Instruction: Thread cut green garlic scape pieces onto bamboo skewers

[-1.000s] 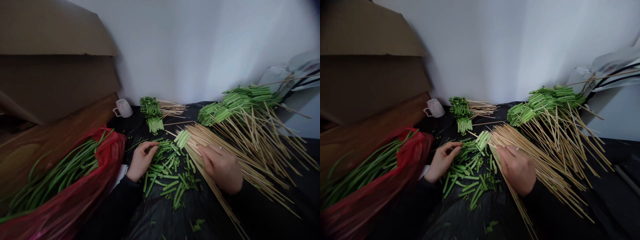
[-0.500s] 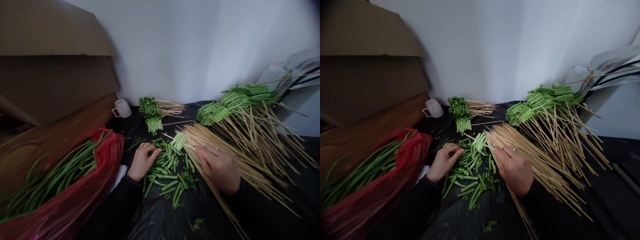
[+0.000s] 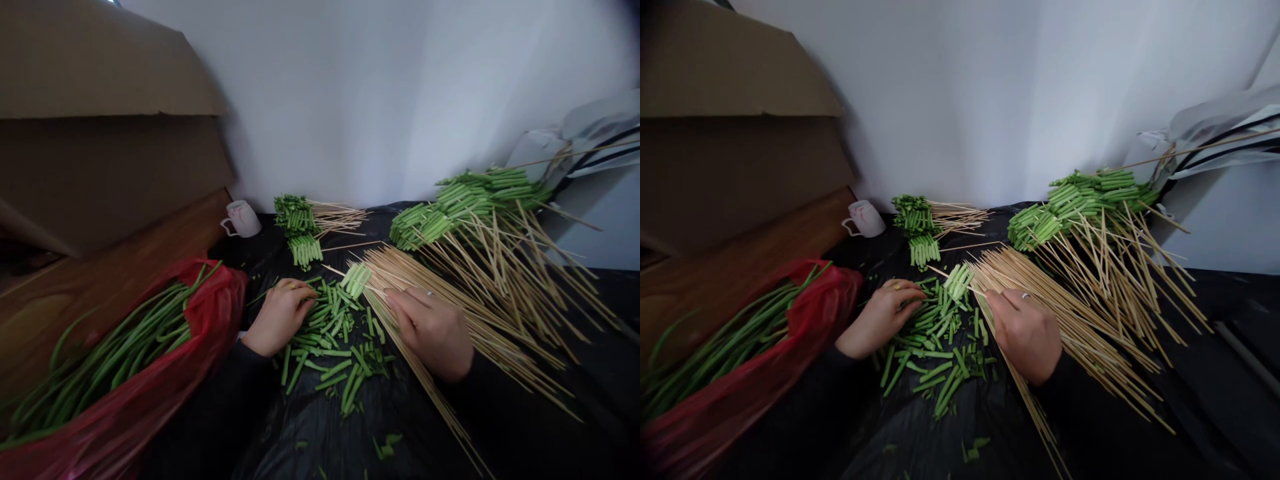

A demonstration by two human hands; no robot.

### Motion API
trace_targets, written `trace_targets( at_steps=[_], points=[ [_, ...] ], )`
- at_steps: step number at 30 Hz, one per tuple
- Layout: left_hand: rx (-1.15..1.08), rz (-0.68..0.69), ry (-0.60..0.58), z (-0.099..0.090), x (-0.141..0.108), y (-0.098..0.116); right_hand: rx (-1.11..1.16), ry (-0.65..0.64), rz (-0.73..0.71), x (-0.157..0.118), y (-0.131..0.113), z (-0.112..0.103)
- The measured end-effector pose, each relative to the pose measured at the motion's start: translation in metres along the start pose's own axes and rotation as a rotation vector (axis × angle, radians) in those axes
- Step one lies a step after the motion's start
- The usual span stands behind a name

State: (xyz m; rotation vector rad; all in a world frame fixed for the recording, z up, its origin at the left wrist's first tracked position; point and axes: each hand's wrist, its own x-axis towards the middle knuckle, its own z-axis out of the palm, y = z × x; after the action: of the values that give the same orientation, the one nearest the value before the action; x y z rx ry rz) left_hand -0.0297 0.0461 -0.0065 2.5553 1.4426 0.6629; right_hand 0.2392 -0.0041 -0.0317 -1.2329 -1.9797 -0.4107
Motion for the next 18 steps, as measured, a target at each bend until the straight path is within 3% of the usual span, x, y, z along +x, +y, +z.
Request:
trace_targets(
  at_steps=[7,11,18],
  points=[
    [0.048,0.128,-0.105,0.016,0.018,0.019,-0.007,-0.002,0.003,0.001,0.001,0.0],
    [0.12,0.124,-0.104,0.026,0.019,0.016,-0.022,0.01,0.01,0.0,0.001,0.0],
    [0.249,0.098,-0.063,0.019,0.012,0.007,0.0,-0.005,0.008,-0.001,0.002,0.002]
  ],
)
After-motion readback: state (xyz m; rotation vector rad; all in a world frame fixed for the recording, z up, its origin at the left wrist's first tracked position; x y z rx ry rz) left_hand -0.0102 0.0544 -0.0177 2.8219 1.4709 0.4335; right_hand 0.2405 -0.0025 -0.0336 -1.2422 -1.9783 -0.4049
